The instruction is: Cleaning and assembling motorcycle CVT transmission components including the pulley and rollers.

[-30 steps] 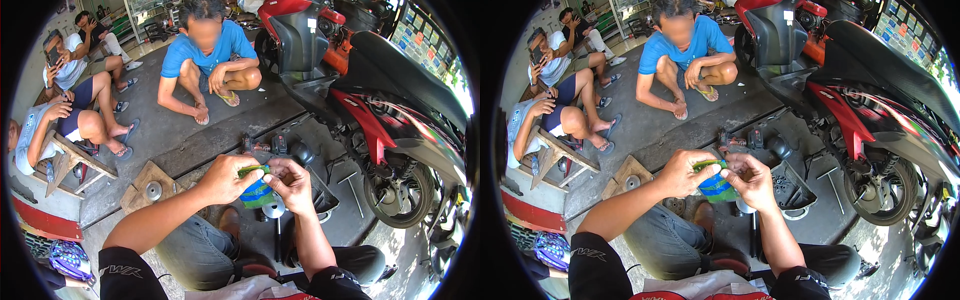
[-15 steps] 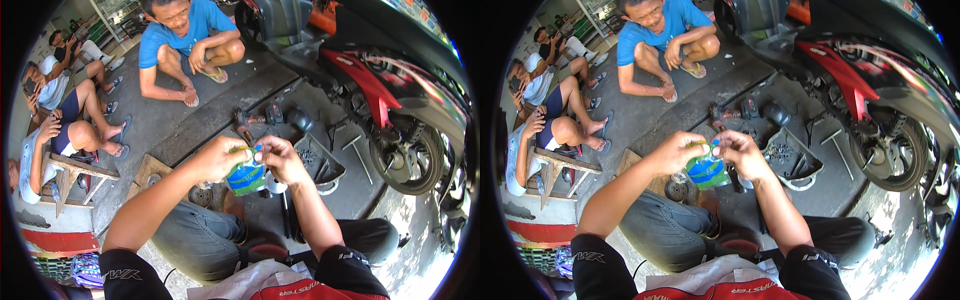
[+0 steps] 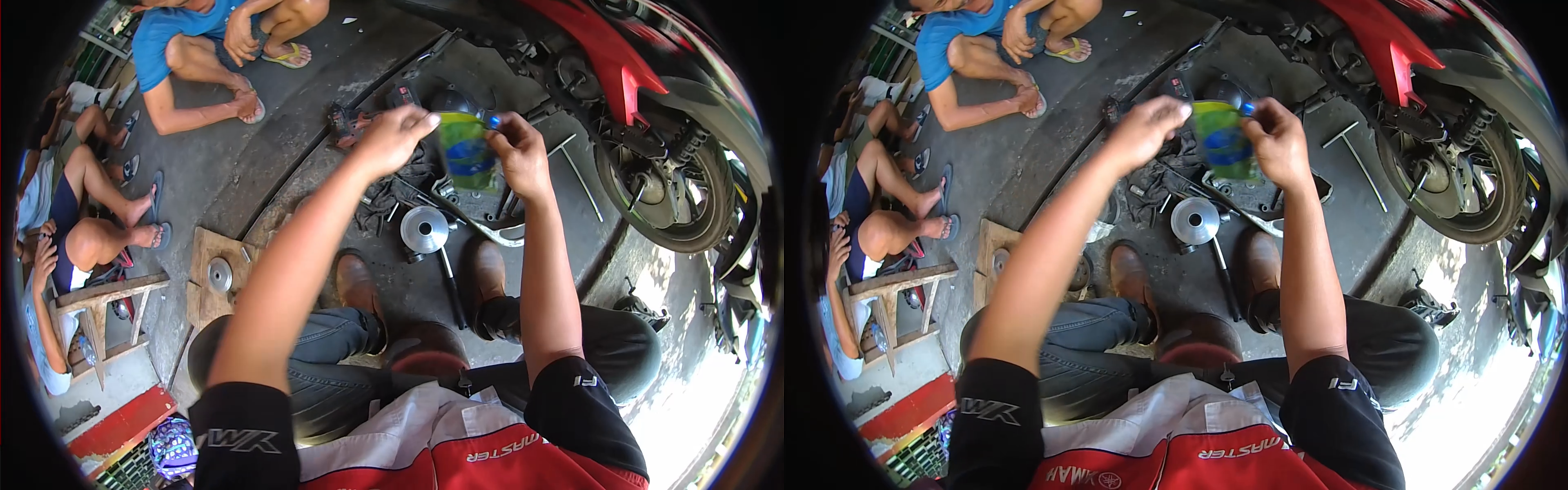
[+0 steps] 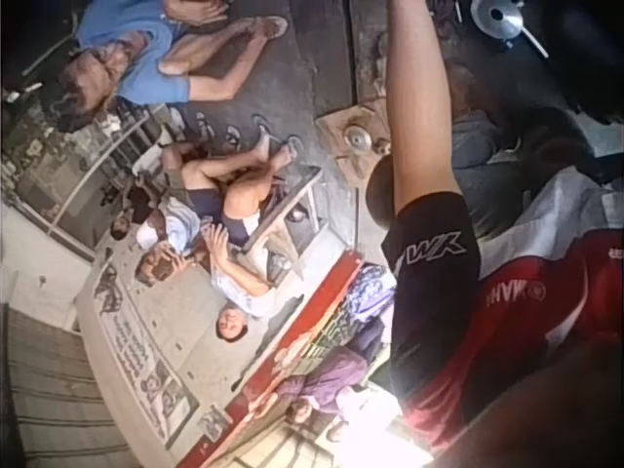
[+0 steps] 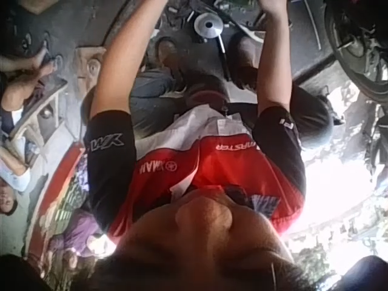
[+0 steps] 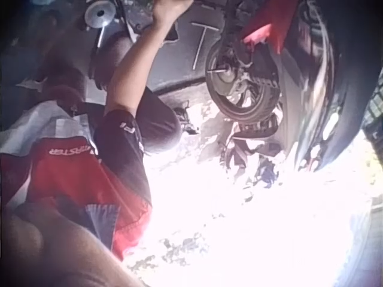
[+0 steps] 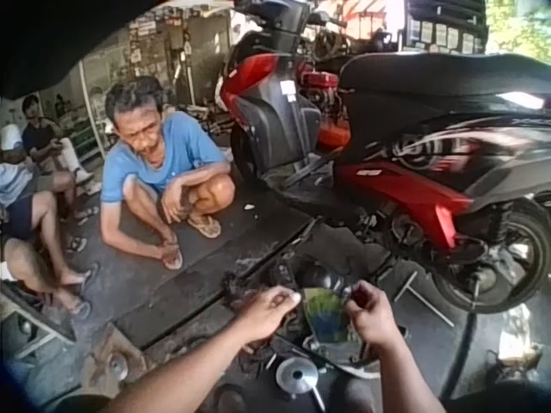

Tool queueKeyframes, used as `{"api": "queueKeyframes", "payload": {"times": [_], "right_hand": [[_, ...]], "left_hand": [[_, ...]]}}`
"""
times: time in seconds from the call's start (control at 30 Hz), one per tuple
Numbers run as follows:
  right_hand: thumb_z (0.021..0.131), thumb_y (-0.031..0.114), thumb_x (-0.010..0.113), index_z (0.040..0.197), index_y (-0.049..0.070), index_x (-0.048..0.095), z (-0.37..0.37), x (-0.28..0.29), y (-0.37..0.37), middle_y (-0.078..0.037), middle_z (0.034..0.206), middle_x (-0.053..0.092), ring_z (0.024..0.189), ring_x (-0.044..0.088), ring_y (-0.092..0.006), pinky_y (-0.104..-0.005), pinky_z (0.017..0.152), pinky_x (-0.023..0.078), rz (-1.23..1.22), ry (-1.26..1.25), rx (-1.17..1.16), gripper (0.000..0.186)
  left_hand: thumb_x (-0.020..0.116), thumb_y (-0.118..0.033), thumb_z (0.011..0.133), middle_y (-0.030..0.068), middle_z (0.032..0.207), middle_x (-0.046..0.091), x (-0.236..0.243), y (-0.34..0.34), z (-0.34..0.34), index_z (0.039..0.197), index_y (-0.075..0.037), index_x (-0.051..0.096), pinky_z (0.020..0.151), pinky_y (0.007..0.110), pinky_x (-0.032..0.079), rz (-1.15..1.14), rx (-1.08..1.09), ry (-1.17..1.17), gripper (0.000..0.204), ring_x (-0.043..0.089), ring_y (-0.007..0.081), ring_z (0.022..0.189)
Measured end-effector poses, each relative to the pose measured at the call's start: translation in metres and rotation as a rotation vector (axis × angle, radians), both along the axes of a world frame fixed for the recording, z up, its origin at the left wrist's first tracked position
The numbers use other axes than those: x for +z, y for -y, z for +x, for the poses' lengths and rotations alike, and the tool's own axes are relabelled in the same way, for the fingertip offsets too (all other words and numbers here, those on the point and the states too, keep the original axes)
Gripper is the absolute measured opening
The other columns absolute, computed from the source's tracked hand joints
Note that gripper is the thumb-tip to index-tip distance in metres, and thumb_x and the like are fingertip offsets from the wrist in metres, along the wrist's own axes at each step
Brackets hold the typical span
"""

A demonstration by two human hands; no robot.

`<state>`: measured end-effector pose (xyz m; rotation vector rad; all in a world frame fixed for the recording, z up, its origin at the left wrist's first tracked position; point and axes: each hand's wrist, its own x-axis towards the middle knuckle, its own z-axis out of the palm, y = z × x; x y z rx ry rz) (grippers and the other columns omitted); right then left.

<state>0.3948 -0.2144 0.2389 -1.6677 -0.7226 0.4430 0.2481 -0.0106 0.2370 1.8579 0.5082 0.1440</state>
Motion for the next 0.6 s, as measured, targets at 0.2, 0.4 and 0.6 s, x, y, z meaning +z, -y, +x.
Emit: {"api": "queueKeyframes", "payload": {"times": [0.2, 0.4, 0.6], "right_hand": [[0.085, 0.016, 0.076, 0.117, 0.004, 0.055, 0.053, -0.157, 0.088, -0.015, 0.093, 0.074, 0.086, 0.073, -0.0325, -0.0421, 0.081, 0.056, -0.357, 0.138, -0.344, 0.04], [0.082, 0.014, 0.081, 0.136, 0.004, 0.051, 0.026, -0.124, 0.07, -0.018, 0.119, 0.069, 0.111, 0.069, -0.0314, -0.0411, 0.096, 0.054, -0.362, 0.104, -0.367, 0.063], [0.09, 0.004, 0.058, 0.131, 0.003, 0.06, -0.009, -0.022, 0.01, -0.009, 0.125, 0.065, 0.114, 0.061, -0.0191, -0.0335, 0.098, 0.05, 0.347, -0.473, -0.058, 0.041]], "left_hand": [[0.092, -0.049, 0.07, 0.0226, 0.152, 0.047, -0.144, 0.12, -0.05, 0.156, -0.014, 0.044, 0.109, 0.048, 0.049, 0.62, -0.145, -0.565, 0.105, 0.046, 0.0421, 0.14], [0.093, -0.043, 0.064, 0.0237, 0.158, 0.042, -0.128, 0.116, -0.051, 0.163, -0.016, 0.033, 0.114, 0.048, 0.046, 0.532, -0.255, -0.653, 0.12, 0.046, 0.0432, 0.142], [0.078, -0.057, 0.078, 0.0193, 0.131, 0.068, -0.01, -0.01, -0.038, 0.154, -0.009, 0.048, 0.102, 0.05, 0.055, -0.611, -0.178, -0.308, 0.094, 0.068, 0.0348, 0.117]]}}
